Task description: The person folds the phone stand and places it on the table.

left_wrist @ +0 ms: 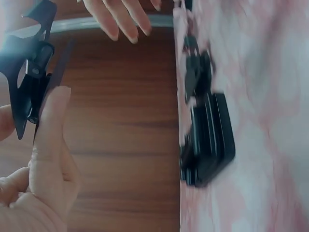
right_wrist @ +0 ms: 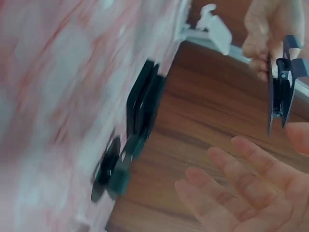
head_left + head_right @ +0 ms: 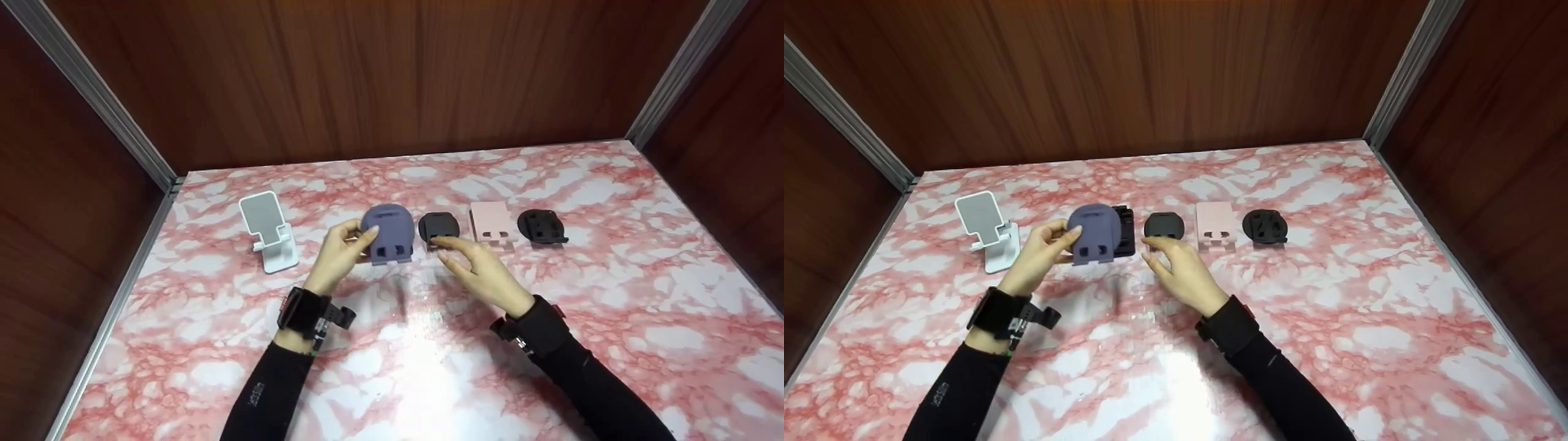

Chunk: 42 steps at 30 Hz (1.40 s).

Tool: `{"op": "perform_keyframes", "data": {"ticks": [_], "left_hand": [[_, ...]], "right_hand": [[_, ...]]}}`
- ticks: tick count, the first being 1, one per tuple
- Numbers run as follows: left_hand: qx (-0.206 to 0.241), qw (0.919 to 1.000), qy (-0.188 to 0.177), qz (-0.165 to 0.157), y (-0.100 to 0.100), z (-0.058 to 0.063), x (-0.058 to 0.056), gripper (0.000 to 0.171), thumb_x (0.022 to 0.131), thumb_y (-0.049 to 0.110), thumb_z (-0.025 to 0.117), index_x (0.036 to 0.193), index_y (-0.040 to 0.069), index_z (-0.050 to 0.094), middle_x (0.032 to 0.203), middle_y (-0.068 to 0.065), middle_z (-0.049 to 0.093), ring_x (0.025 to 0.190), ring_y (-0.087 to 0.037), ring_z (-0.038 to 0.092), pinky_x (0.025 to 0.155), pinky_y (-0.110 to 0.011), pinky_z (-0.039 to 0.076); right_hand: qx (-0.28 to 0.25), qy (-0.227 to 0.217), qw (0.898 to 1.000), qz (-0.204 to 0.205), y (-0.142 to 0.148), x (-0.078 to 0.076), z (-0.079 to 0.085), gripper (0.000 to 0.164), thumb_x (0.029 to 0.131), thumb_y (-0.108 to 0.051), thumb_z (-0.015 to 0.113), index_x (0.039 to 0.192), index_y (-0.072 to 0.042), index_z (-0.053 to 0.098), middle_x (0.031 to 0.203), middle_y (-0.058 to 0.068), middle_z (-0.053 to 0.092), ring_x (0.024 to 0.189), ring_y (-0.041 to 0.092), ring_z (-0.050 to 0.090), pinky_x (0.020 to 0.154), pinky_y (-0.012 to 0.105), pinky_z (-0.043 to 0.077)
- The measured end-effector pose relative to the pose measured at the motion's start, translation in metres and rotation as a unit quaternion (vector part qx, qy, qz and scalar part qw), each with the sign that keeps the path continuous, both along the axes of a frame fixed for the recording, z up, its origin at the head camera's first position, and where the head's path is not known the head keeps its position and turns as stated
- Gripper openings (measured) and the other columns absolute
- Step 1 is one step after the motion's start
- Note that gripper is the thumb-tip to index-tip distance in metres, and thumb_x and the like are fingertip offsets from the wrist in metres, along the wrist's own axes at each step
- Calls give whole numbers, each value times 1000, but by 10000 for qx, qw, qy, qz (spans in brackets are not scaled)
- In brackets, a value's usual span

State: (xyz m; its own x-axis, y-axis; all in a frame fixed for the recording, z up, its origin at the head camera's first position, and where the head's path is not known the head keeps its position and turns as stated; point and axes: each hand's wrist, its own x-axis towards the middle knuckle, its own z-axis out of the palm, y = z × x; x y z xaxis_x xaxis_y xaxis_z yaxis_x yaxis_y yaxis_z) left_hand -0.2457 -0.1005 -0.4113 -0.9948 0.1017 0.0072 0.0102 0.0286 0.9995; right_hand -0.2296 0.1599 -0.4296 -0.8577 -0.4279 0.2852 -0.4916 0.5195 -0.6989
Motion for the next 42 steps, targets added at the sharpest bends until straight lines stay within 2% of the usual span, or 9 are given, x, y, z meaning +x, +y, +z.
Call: {"op": "perform_keyframes", "data": {"ticks": [4, 7, 12, 17, 25, 29, 32, 38, 42], "left_hand": [[9, 9996, -97, 266, -14, -1, -11, 20, 98, 14, 60, 103, -5, 62, 87, -6, 64, 70, -11, 66, 69, -27, 62], [-14, 9986, -234, 480, -25, -5, -21, 23, 99, 14, 60, 107, -7, 61, 84, -4, 65, 67, -10, 65, 65, -24, 61], [-781, 9934, -390, 747, -40, -18, -38, 28, 98, 18, 61, 110, -7, 63, 78, 1, 65, 64, -7, 63, 65, -26, 61], [-1708, 9798, -469, 929, -48, -29, -52, 30, 97, 24, 63, 101, -5, 66, 74, 1, 61, 62, -9, 58, 67, -32, 61], [-1596, 9765, -1213, 796, -56, -40, -67, 28, 98, 23, 62, 84, -1, 57, 86, -8, 55, 59, -10, 61, 61, -22, 61], [-1592, 9730, -1504, 722, -57, -44, -71, 28, 98, 24, 62, 90, -2, 57, 92, -12, 56, 54, -9, 62, 59, -21, 60], [-2233, 9609, -1423, 809, -58, -48, -72, 33, 97, 29, 62, 100, -3, 60, 97, -17, 62, 54, -12, 66, 64, -24, 61], [-3863, 9141, -753, 975, -56, -45, -70, 40, 95, 37, 62, 101, -2, 63, 116, -25, 67, 104, -35, 69, 101, -39, 51], [-4038, 9070, -674, 989, -57, -44, -68, 40, 96, 36, 61, 103, -4, 64, 115, -25, 68, 104, -38, 67, 100, -42, 51]], "right_hand": [[732, 886, 9932, -195, -1, 0, -4, 40, 99, -18, 60, 136, -2, 57, 140, 19, 56, 137, 39, 46, 115, 53, 38], [1045, 1188, 9871, -241, -1, 0, -6, 40, 98, -17, 62, 135, -3, 58, 143, 20, 53, 140, 41, 41, 116, 56, 35], [1359, 1257, 9826, -163, -2, 1, -7, 39, 98, -18, 62, 133, -3, 59, 146, 19, 51, 143, 40, 37, 118, 57, 31], [1534, 1314, 9794, -36, -3, 0, -8, 39, 97, -17, 63, 134, -5, 59, 146, 20, 51, 143, 41, 37, 118, 59, 30], [1658, 1382, 9764, 32, -2, 1, -9, 37, 96, -16, 64, 130, -2, 59, 145, 21, 51, 142, 42, 37, 118, 58, 30], [1628, 1411, 9765, 46, -2, 1, -10, 38, 96, -16, 64, 129, 0, 59, 144, 22, 51, 142, 43, 37, 118, 58, 30], [1638, 1429, 9761, 72, -3, 1, -11, 38, 96, -17, 64, 130, 1, 59, 144, 23, 50, 142, 44, 37, 117, 59, 31], [1693, 1499, 9741, 87, -3, 0, -11, 38, 96, -18, 65, 129, 0, 59, 143, 24, 51, 141, 45, 37, 117, 60, 31], [1761, 1458, 9735, 93, -3, 1, -10, 39, 95, -17, 66, 129, -1, 59, 143, 25, 50, 141, 45, 36, 116, 61, 31]]}}
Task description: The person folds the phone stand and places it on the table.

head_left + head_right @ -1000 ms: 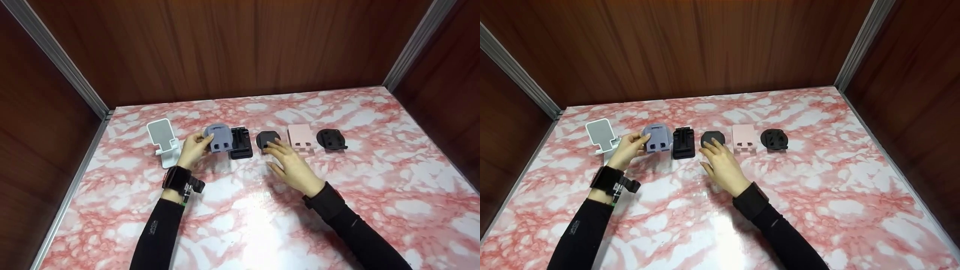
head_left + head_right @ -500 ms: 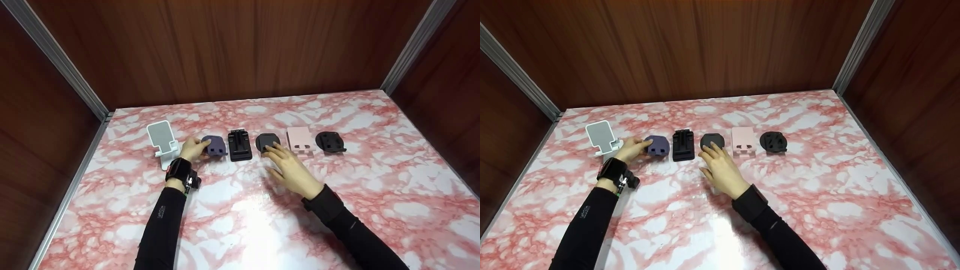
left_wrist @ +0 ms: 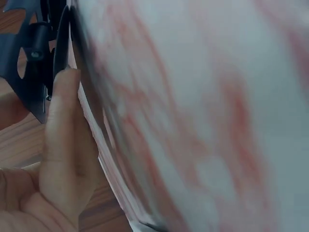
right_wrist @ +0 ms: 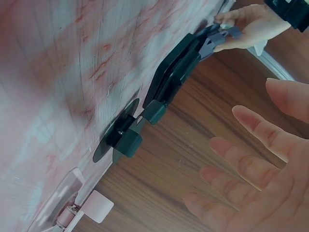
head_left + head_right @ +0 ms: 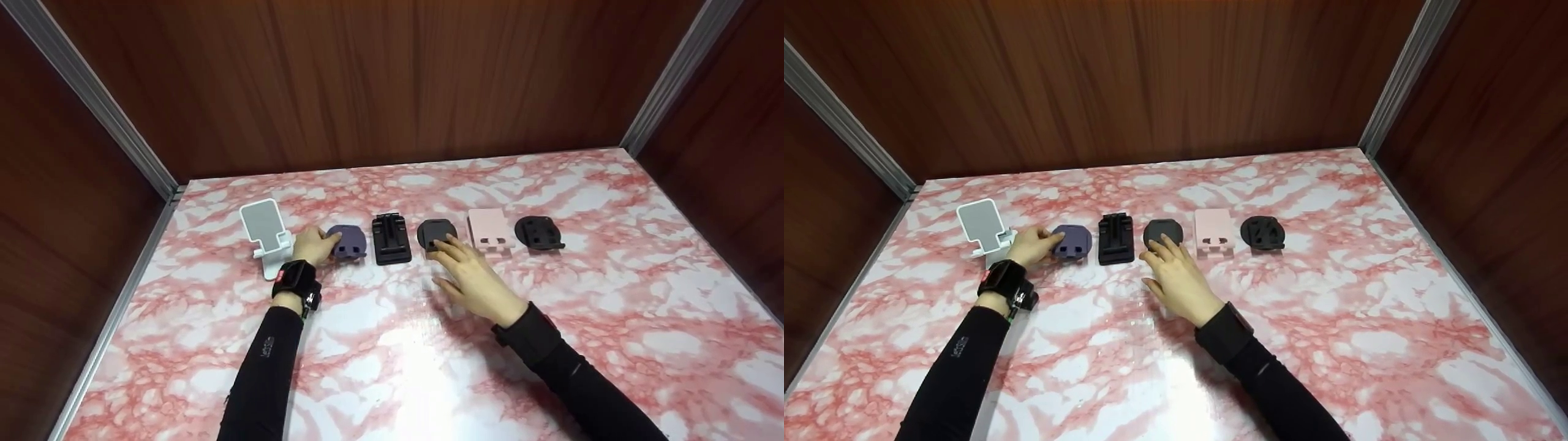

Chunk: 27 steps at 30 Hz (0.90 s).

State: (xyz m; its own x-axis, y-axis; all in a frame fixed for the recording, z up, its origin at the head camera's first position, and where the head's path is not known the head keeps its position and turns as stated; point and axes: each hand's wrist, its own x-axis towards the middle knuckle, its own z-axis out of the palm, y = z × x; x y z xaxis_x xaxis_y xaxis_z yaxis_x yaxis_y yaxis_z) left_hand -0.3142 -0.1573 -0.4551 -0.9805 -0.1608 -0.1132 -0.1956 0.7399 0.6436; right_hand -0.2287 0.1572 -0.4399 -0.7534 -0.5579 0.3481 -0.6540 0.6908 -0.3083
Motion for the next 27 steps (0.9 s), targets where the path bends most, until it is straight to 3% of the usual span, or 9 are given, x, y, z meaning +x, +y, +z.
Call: {"op": "perform_keyframes", "data": {"ticks": [8, 14, 19, 27], "left_hand": [[-432, 9989, 112, -106, -4, 1, 6, 47, 97, 37, 57, 110, -7, 67, 117, -25, 68, 111, -39, 64, 99, -47, 50], [-777, 9966, 257, 5, -4, 5, 12, 51, 96, 40, 57, 116, -5, 67, 118, -25, 68, 109, -41, 66, 95, -48, 53], [-848, 9949, 529, -99, 1, 13, 19, 52, 95, 37, 59, 123, -6, 64, 121, -27, 66, 111, -44, 64, 95, -51, 53], [-1139, 9867, 1156, -87, 10, 28, 35, 49, 93, 37, 63, 127, 1, 64, 113, -20, 71, 99, -42, 69, 81, -54, 57]], "right_hand": [[80, -44, 10000, 21, 0, 0, -1, 40, 94, -17, 67, 130, -2, 60, 143, 25, 50, 141, 46, 36, 116, 62, 32], [79, 57, 9999, 137, 0, -1, -4, 37, 93, -16, 68, 127, -3, 60, 141, 26, 52, 139, 48, 38, 116, 61, 32], [73, 143, 9996, 236, 0, -2, -6, 37, 92, -12, 69, 126, -2, 60, 138, 27, 54, 137, 50, 40, 114, 62, 34], [139, 87, 9996, 241, 0, -1, -5, 40, 92, -12, 69, 129, -3, 59, 140, 26, 52, 138, 49, 38, 114, 64, 34]]}}
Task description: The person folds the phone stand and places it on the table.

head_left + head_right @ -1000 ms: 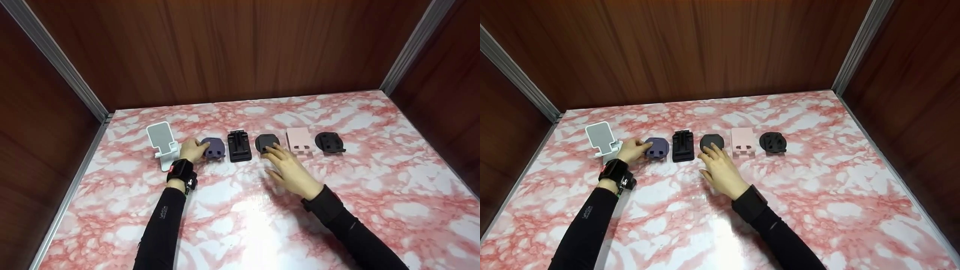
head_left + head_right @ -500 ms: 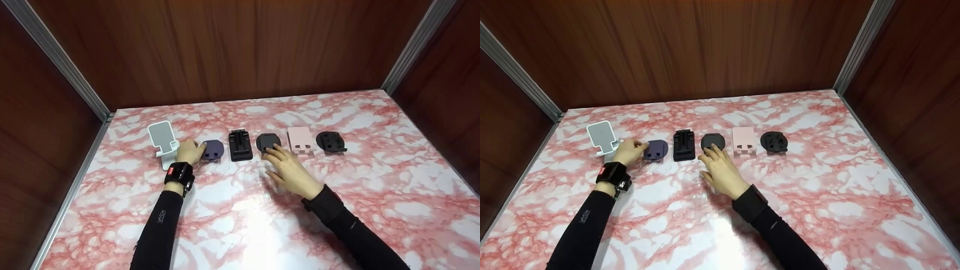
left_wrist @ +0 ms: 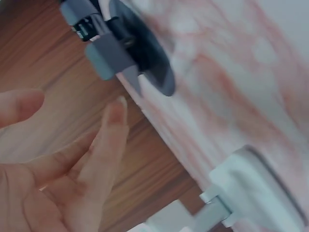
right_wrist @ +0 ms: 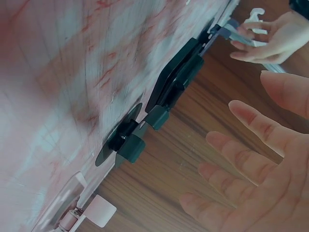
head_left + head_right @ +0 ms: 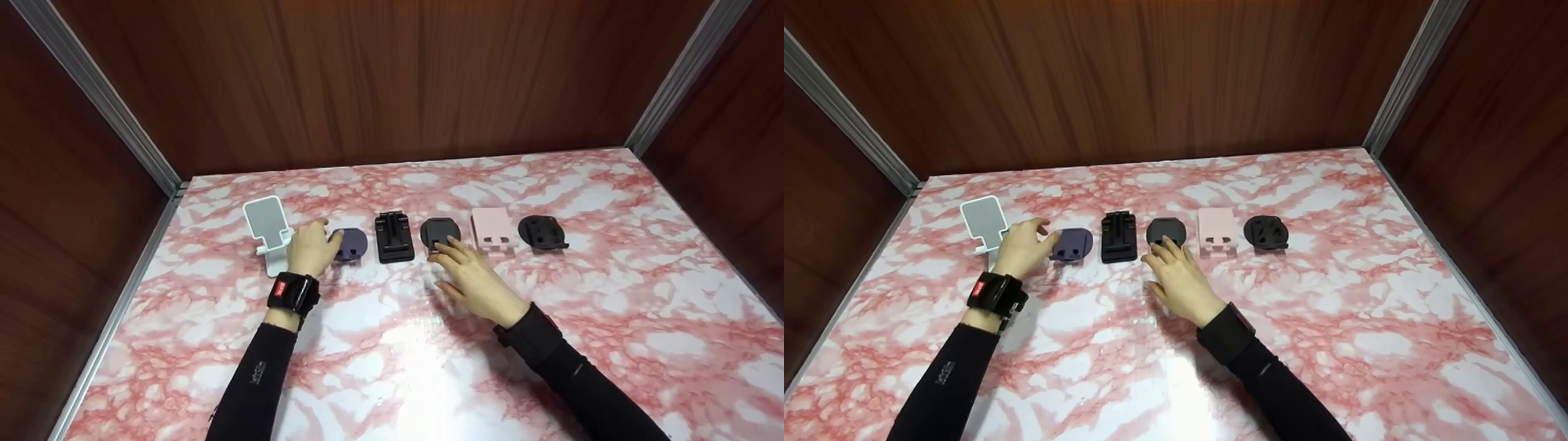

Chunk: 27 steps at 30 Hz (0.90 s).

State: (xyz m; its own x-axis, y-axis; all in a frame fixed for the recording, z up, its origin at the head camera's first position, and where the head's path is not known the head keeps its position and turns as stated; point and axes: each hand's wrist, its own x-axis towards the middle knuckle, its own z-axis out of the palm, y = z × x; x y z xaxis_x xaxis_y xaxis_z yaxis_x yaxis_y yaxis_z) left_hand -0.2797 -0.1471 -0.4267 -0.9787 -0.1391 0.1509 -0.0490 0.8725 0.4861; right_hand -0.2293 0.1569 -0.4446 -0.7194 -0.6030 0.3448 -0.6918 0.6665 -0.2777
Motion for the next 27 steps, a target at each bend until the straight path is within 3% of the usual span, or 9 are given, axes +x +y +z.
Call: {"op": "perform_keyframes", "data": {"ticks": [5, 7, 10, 12, 14, 19, 27], "left_hand": [[-273, 9991, 314, -86, 5, 6, 9, 54, 93, 39, 63, 135, 5, 60, 128, -18, 66, 109, -41, 66, 83, -56, 57], [-398, 9983, 359, -217, 6, 8, 12, 58, 94, 41, 61, 140, 5, 55, 137, -18, 60, 121, -41, 59, 95, -55, 53], [-595, 9965, 407, -421, 7, 11, 16, 63, 96, 42, 57, 146, 4, 47, 150, -20, 46, 140, -40, 41, 118, -53, 32], [-731, 9947, 487, -529, 6, 13, 18, 64, 97, 41, 55, 149, 5, 42, 157, -20, 35, 149, -39, 26, 125, -54, 16], [-855, 9927, 614, -583, 4, 14, 20, 64, 98, 41, 54, 151, 8, 40, 161, -19, 27, 152, -38, 16, 125, -56, 8], [-1033, 9903, 720, -594, -4, 15, 22, 63, 99, 41, 51, 155, 18, 33, 165, -15, 14, 154, -34, 3, 125, -58, 2], [-1100, 9927, 385, -301, -30, 15, 15, 63, 101, 40, 47, 157, 19, 25, 167, -13, 6, 154, -37, -4, 124, -57, -5]], "right_hand": [[80, -106, 9999, -54, 0, 0, 0, 45, 93, -15, 68, 135, -3, 56, 145, 25, 49, 141, 46, 35, 115, 65, 31], [107, -139, 9998, -81, 0, 0, 0, 48, 94, -16, 67, 138, -4, 54, 147, 25, 47, 142, 45, 34, 115, 66, 30], [139, -175, 9997, -119, 0, 1, -1, 52, 94, -17, 66, 143, -6, 50, 150, 23, 43, 144, 43, 33, 114, 68, 29], [167, -180, 9996, -141, 0, 1, -2, 56, 95, -17, 66, 146, -8, 47, 152, 22, 42, 145, 41, 32, 114, 69, 29], [191, -180, 9995, -152, 0, 1, -2, 60, 94, -16, 66, 149, -9, 44, 154, 20, 41, 146, 39, 31, 113, 70, 28], [246, -263, 9992, -190, -1, 1, -4, 66, 94, -15, 66, 153, -11, 37, 158, 16, 35, 149, 36, 26, 113, 72, 26], [320, -419, 9983, -242, 1, 1, -5, 68, 95, -18, 65, 154, -12, 33, 160, 15, 30, 151, 36, 21, 114, 73, 21]]}}
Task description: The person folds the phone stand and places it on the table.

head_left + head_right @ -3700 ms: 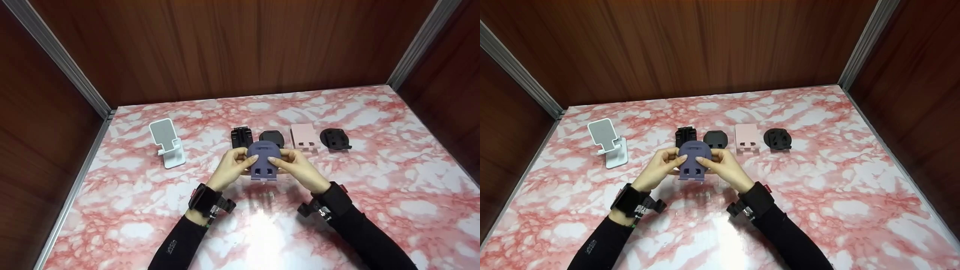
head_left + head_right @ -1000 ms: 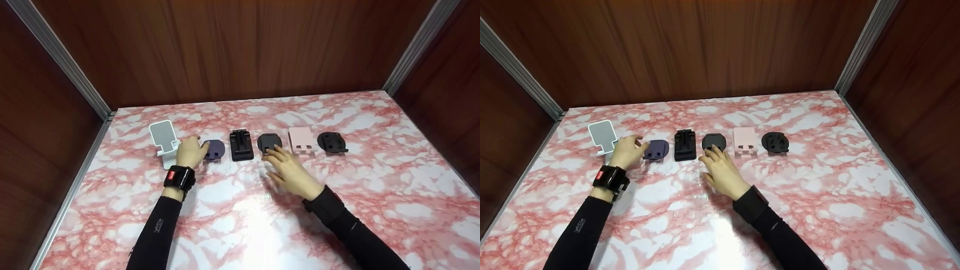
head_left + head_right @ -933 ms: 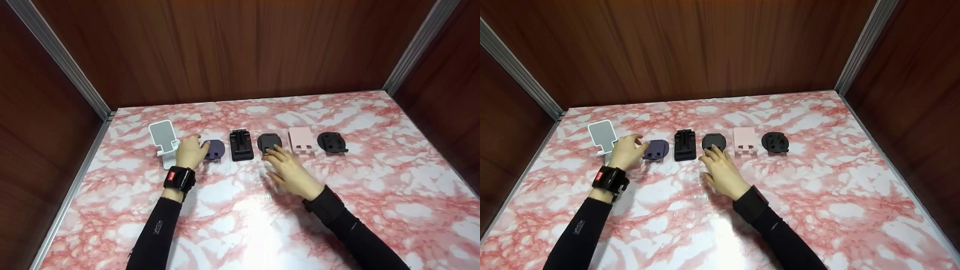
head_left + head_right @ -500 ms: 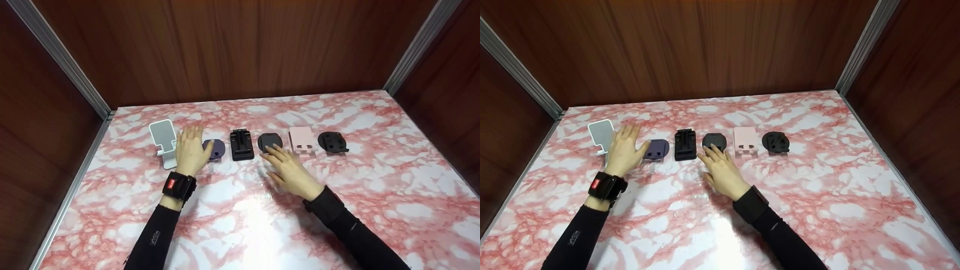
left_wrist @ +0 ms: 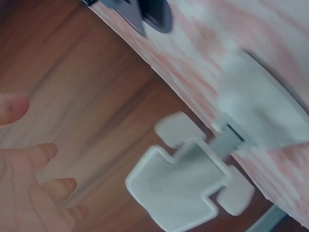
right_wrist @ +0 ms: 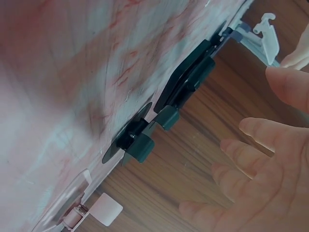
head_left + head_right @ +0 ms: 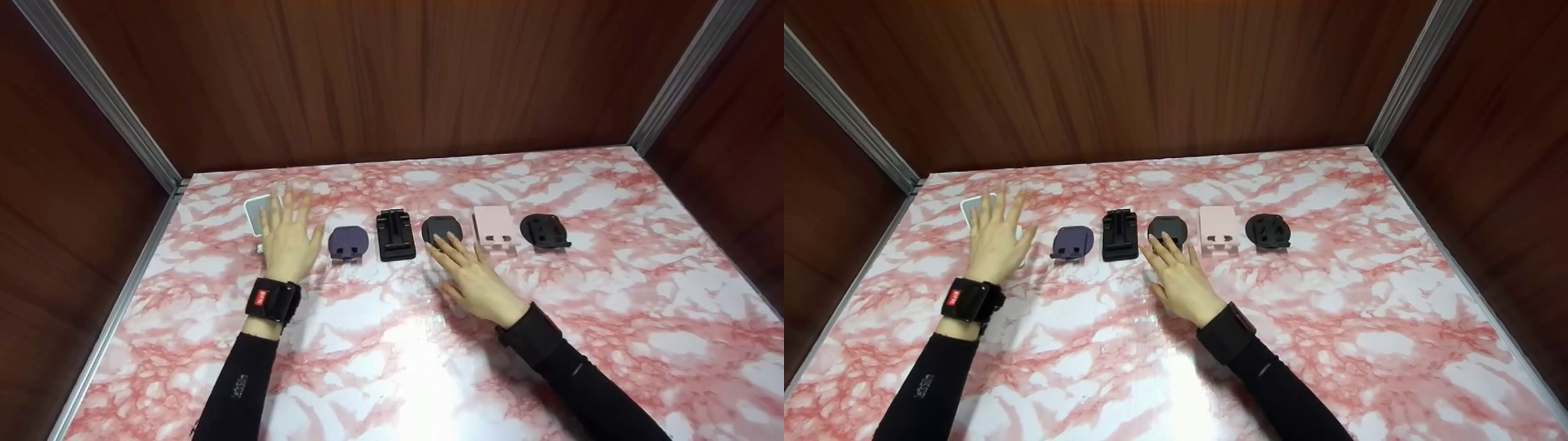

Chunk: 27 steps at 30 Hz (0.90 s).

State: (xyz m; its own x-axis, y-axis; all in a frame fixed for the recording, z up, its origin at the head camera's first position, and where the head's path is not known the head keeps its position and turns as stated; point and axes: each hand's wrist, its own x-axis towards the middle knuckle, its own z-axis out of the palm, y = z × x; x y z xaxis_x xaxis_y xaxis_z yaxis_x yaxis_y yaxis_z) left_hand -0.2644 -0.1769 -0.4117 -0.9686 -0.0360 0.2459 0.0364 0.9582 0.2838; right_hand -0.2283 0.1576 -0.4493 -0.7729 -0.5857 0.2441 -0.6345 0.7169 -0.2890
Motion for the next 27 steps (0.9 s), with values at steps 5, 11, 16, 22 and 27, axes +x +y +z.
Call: {"op": "perform_keyframes", "data": {"ticks": [5, 11, 16, 22, 27], "left_hand": [[135, 9995, -201, 223, -20, 1, -7, 68, 101, 39, 47, 159, 14, 19, 166, -19, 2, 153, -40, -7, 124, -55, -10], [1245, 9906, -85, 563, -45, -1, -15, 80, 97, 28, 58, 156, -2, 13, 163, -28, 1, 151, -45, -3, 125, -57, 3], [2365, 9683, -234, 773, -64, -6, -18, 90, 94, 16, 60, 157, 0, -3, 160, -32, 5, 148, -48, 12, 124, -54, 17], [3293, 9408, -268, 757, -74, -11, -17, 72, 94, 8, 57, 153, 0, 14, 146, -37, 37, 135, -47, 39, 117, -54, 33], [3795, 9200, -55, 976, -78, -15, -18, 55, 92, 4, 62, 140, -1, 35, 133, -32, 55, 117, -38, 56, 100, -45, 52]], "right_hand": [[24, -86, 10000, -32, 0, -1, 2, 69, 96, -19, 64, 156, -16, 30, 162, 14, 28, 151, 35, 19, 115, 73, 19], [110, -56, 9999, -53, 1, -1, 1, 68, 96, -19, 63, 155, -14, 30, 162, 14, 28, 151, 36, 19, 116, 72, 19], [125, 21, 9999, 11, 0, -1, -1, 67, 96, -18, 63, 154, -10, 32, 161, 16, 30, 150, 38, 21, 114, 74, 20], [139, 52, 9999, -25, 0, -1, -1, 68, 95, -20, 64, 155, -10, 32, 161, 16, 30, 151, 37, 21, 113, 74, 21], [114, 85, 9999, 2, 1, -1, -1, 68, 95, -20, 64, 154, -9, 33, 160, 17, 30, 150, 38, 21, 114, 74, 20]]}}
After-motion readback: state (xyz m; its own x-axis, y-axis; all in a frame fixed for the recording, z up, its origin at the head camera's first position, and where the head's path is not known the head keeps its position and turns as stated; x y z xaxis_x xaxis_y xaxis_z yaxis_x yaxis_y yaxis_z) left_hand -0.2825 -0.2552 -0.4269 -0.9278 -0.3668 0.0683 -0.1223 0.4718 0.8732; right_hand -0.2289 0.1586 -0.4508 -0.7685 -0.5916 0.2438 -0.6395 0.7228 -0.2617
